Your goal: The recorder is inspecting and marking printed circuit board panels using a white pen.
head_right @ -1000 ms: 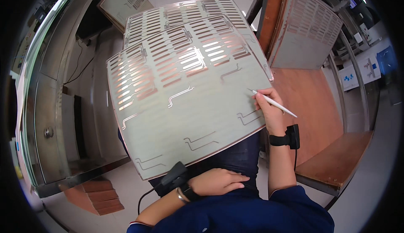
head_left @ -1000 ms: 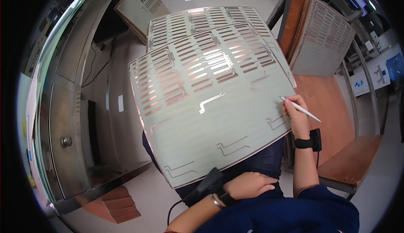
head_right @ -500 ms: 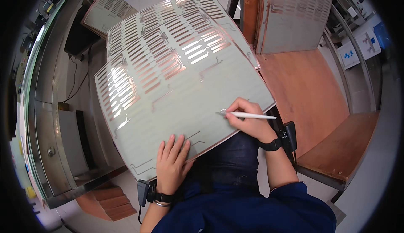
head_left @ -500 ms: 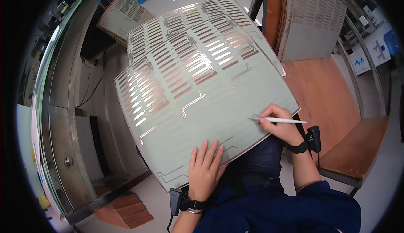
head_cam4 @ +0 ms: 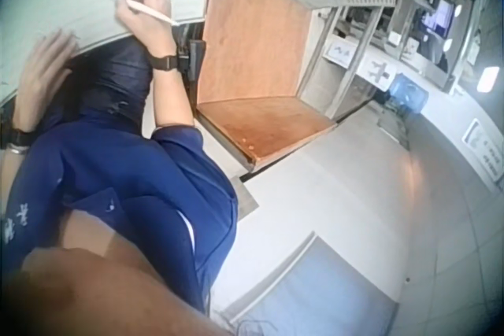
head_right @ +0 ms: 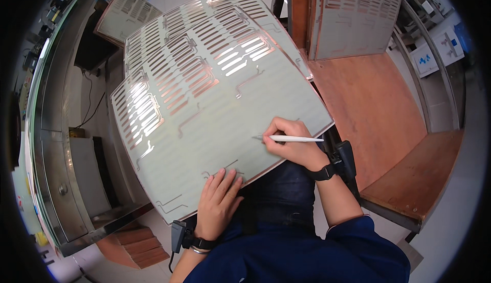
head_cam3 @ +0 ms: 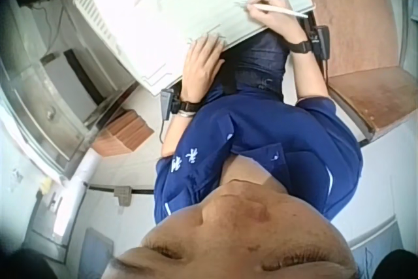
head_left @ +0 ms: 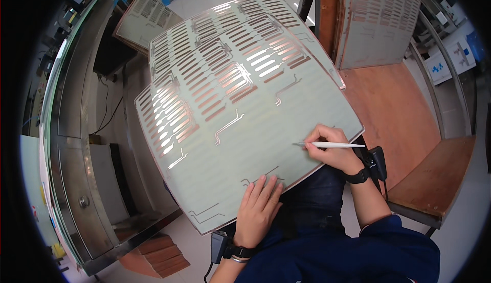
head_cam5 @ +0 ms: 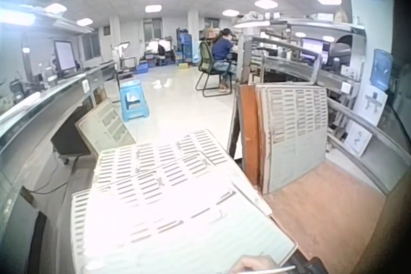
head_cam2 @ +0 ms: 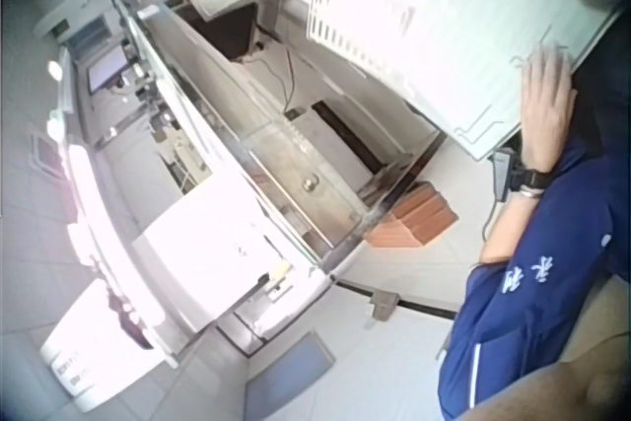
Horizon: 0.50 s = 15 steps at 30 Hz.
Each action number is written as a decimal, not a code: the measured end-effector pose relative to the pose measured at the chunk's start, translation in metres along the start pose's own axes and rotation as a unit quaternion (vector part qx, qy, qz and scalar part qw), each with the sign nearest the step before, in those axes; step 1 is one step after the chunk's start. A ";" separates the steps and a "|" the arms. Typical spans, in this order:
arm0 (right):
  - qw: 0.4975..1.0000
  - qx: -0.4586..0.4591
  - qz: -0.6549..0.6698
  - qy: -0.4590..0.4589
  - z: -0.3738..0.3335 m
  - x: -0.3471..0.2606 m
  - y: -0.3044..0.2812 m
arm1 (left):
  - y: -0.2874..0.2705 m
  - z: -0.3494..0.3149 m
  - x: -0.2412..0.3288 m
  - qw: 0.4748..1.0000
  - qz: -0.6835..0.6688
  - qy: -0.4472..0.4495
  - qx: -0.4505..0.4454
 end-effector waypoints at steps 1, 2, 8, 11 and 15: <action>1.000 -0.001 0.000 0.000 0.000 0.001 0.000 | 0.000 0.000 0.001 1.000 0.004 0.004 -0.001; 1.000 -0.004 0.005 -0.006 -0.001 0.000 0.000 | 0.000 0.000 0.002 1.000 0.007 0.008 -0.002; 0.999 0.016 0.027 0.006 0.001 0.002 -0.001 | -0.001 0.000 0.002 1.000 -0.007 0.004 -0.001; 0.999 0.007 0.042 -0.006 0.000 0.002 0.001 | 0.000 -0.001 0.003 1.000 -0.007 0.004 -0.001; 0.999 -0.020 0.005 0.038 0.002 0.004 0.000 | -0.001 0.000 0.003 1.000 -0.010 0.003 -0.004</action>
Point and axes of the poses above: each hand's wrist, its own z-axis towards the middle knuckle, its own y-axis out of the palm, x = y × z, the point moved 6 cm from there along z, towards the middle knuckle, and after that the axes turned 9 degrees about -x, right-handed, at the moved point
